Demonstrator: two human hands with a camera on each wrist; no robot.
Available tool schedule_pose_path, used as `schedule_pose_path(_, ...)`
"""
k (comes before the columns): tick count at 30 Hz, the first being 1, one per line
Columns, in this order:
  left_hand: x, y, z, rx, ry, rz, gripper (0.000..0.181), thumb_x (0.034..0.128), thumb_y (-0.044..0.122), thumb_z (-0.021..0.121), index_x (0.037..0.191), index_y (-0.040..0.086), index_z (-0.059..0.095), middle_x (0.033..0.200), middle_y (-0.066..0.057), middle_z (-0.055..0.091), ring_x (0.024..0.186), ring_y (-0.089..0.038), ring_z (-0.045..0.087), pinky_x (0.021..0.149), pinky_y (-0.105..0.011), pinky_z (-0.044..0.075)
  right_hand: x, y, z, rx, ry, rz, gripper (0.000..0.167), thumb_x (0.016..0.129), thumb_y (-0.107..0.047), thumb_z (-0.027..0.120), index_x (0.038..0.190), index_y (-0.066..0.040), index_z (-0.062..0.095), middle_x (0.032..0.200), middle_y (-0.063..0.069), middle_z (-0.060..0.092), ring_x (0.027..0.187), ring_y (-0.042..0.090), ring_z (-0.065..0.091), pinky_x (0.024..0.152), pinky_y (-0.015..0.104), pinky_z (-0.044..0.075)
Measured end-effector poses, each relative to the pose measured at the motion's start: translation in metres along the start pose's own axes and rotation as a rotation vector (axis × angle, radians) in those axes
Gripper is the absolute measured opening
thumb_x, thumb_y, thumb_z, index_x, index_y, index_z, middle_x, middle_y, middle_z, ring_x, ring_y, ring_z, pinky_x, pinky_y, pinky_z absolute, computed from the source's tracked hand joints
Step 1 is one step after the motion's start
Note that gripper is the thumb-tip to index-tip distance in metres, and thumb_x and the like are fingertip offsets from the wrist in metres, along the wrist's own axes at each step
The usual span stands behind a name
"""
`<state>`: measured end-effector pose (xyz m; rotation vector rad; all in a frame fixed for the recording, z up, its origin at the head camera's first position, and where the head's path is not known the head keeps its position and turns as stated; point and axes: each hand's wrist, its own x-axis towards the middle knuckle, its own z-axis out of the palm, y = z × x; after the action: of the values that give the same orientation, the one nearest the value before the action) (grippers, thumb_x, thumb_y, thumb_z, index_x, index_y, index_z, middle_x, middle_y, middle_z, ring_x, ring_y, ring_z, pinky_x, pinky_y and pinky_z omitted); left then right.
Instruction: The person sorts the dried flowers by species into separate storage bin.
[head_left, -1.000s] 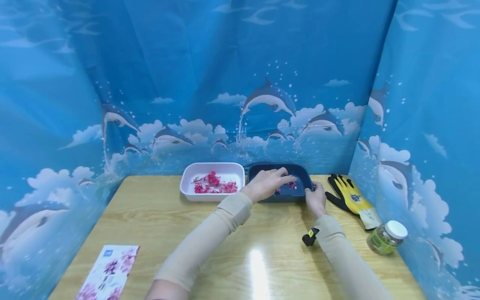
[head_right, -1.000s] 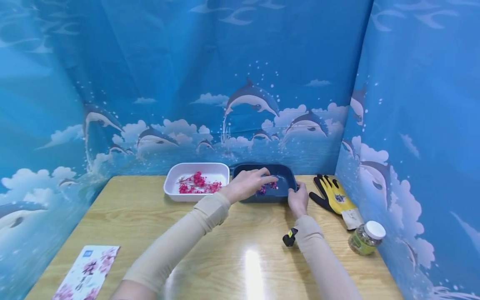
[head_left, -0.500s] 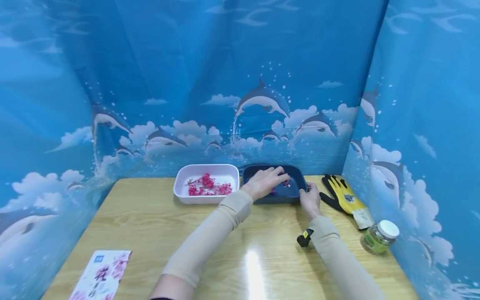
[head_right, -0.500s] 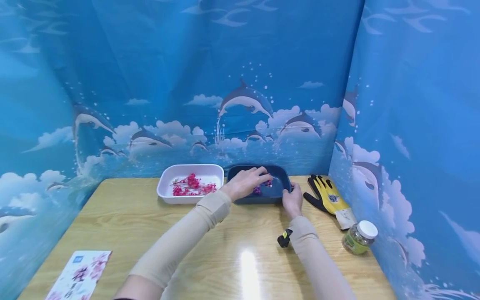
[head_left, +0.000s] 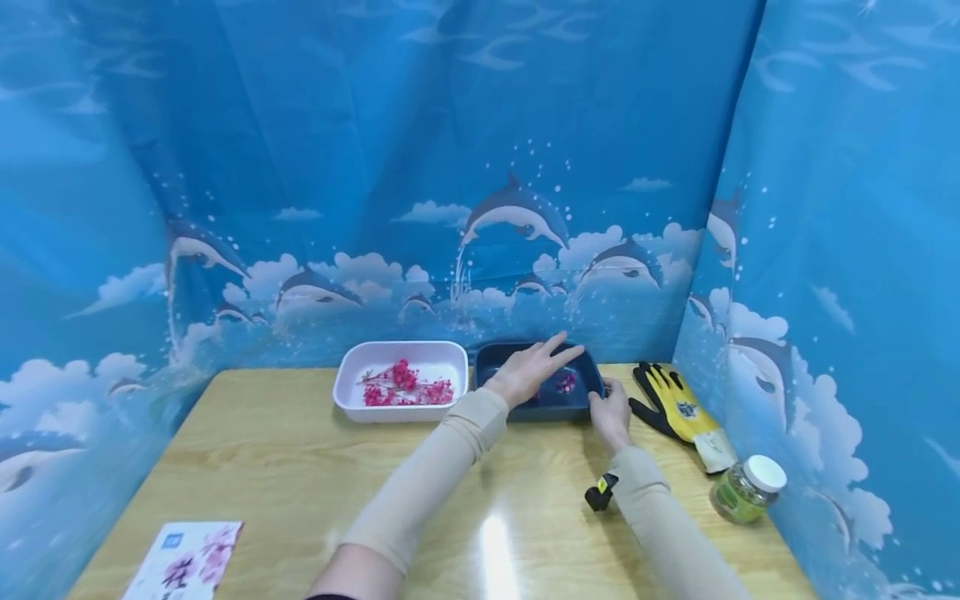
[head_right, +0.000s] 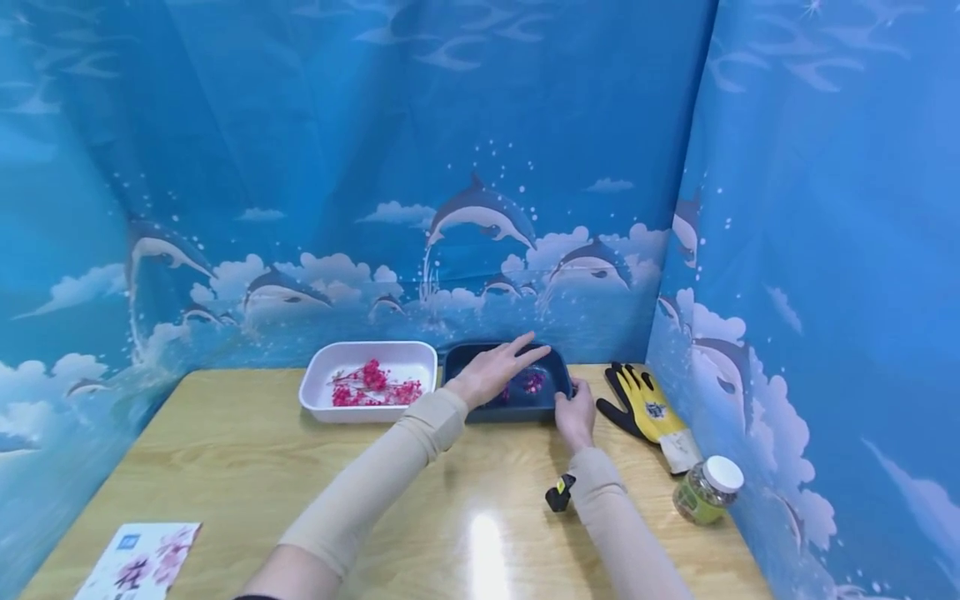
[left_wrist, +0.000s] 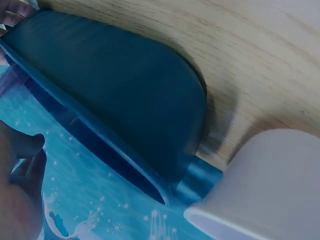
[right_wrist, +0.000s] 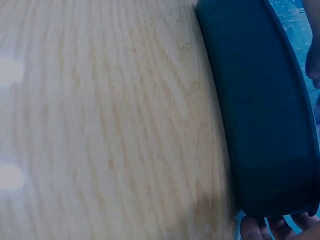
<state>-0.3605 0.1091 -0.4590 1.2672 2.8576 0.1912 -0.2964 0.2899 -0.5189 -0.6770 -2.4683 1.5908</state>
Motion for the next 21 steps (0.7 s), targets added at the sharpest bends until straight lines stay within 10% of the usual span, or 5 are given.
schedule_pose_path(15,-0.014,-0.021,-0.009,0.024,0.057,-0.210,0.067,0.1035,0.012,0.065,0.163,0.027,0.037,0.172,-0.005,0.036,0.159,-0.023,0.037,0.126,-0.040,0.044,0.010,-0.006,-0.010,0.009,0.011,-0.040,0.051,0.108,-0.017,0.047,0.156,0.000,0.040,0.157,0.029,0.046,0.144,0.045,0.047,0.119,0.059,0.045)
schedule_pose_path(21,-0.023,-0.025,-0.010,0.048,0.119,-0.226,0.053,0.1108,0.027,0.053,0.162,0.020,0.039,0.168,-0.007,0.042,0.159,-0.027,0.037,0.132,-0.043,0.035,0.015,-0.014,-0.023,-0.076,0.151,-0.209,0.054,0.109,-0.026,0.049,0.156,0.000,0.039,0.156,0.029,0.044,0.144,0.045,0.043,0.121,0.061,0.039)
